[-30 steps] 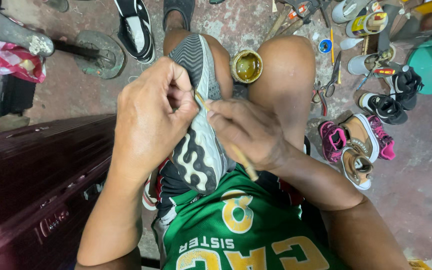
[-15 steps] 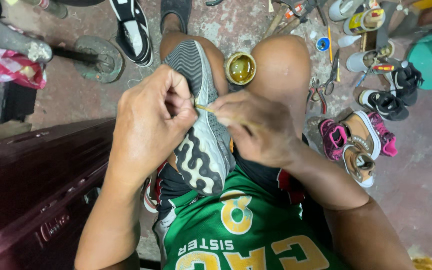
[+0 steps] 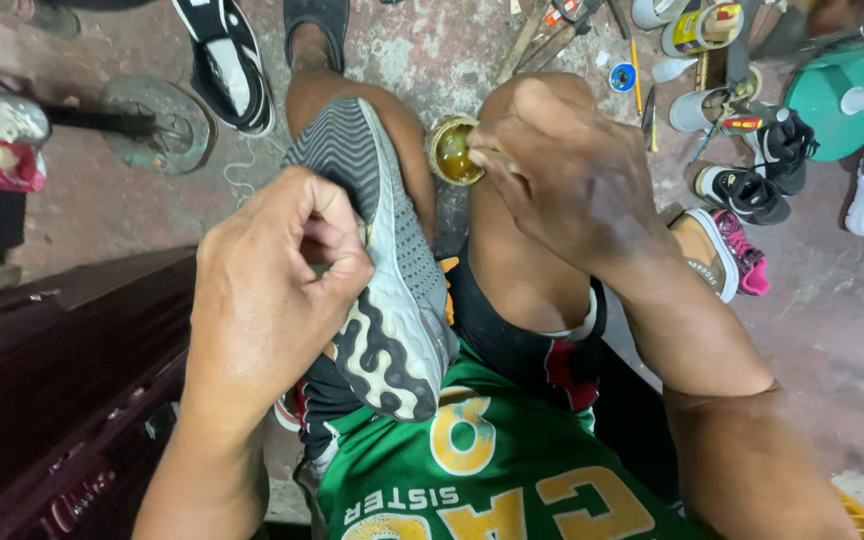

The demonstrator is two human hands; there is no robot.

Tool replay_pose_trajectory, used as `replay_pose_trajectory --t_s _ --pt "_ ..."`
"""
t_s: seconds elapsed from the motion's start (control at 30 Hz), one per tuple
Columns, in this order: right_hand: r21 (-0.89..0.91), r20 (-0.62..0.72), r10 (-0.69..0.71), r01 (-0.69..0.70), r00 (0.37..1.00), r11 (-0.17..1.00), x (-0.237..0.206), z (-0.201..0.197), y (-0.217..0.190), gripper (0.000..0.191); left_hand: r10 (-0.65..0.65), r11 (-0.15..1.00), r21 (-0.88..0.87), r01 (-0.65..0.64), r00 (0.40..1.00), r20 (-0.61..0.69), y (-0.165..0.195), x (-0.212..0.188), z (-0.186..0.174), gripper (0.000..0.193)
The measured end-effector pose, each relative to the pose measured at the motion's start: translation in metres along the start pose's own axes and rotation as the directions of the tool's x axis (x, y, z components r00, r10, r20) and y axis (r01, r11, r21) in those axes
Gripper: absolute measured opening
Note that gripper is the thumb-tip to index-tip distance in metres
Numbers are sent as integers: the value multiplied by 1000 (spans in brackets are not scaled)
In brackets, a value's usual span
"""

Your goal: The person applies a yellowish adhesive to the sole of a grey sneaker using a small brush and a wooden stick. They work on the edges and patterned areas of the sole, repeatedly dipping the tools into a small container of glue.

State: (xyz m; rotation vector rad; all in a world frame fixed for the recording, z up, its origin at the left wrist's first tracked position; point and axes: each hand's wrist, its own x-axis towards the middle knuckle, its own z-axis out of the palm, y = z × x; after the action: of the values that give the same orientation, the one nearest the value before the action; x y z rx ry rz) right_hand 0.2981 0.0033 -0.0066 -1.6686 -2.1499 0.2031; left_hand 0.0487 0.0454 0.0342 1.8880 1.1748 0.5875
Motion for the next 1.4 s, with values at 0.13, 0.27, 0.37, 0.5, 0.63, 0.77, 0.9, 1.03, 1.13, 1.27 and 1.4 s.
replay_pose_trajectory --t_s 0.13,0.27,0.37,0.5,0.63,0.77,0.9,1.03,1.13,1.27,1.4 --pt "-51 44 -64 66 997 997 6 8 2 19 48 999 -4 -48 999 0 -5 3 -1 20" --pt "96 81 -89 81 993 992 6 16 11 13 38 999 -8 -38 999 7 -10 3 -3 20" --pt "270 74 76 -93 994 958 2 20 21 9 62 997 -38 -61 998 9 -11 2 -5 20" --pt "829 220 388 -381 895 409 -9 18 31 16 25 999 -26 -24 999 24 -12 3 -5 21" --pt "957 86 392 -185 916 222 -32 7 27 21 27 998 -51 -26 999 31 -13 2 -6 19" --pt "975 -220 453 178 864 134 -50 -21 20 19 20 998 -66 -18 999 28 -12 1 -5 19" --pt "900 -435 491 344 755 269 -47 -39 8 17 19 997 -70 -18 1000 13 -10 1 -2 18" --pt "837 -508 415 319 755 445 -45 -27 -22 14 -2 997 -76 4 1000 18 -9 0 -2 18" --pt "774 -420 199 235 885 588 -41 -8 -37 13 9 997 -72 -8 1000 18 -10 1 -1 19" --pt "572 -324 -57 243 945 783 -35 6 -47 19 33 997 -64 -32 999 7 -11 0 -1 19" --pt "489 -316 -108 259 943 833 -32 14 -55 30 21 997 -69 -21 1000 -2 -11 -1 -1 19"
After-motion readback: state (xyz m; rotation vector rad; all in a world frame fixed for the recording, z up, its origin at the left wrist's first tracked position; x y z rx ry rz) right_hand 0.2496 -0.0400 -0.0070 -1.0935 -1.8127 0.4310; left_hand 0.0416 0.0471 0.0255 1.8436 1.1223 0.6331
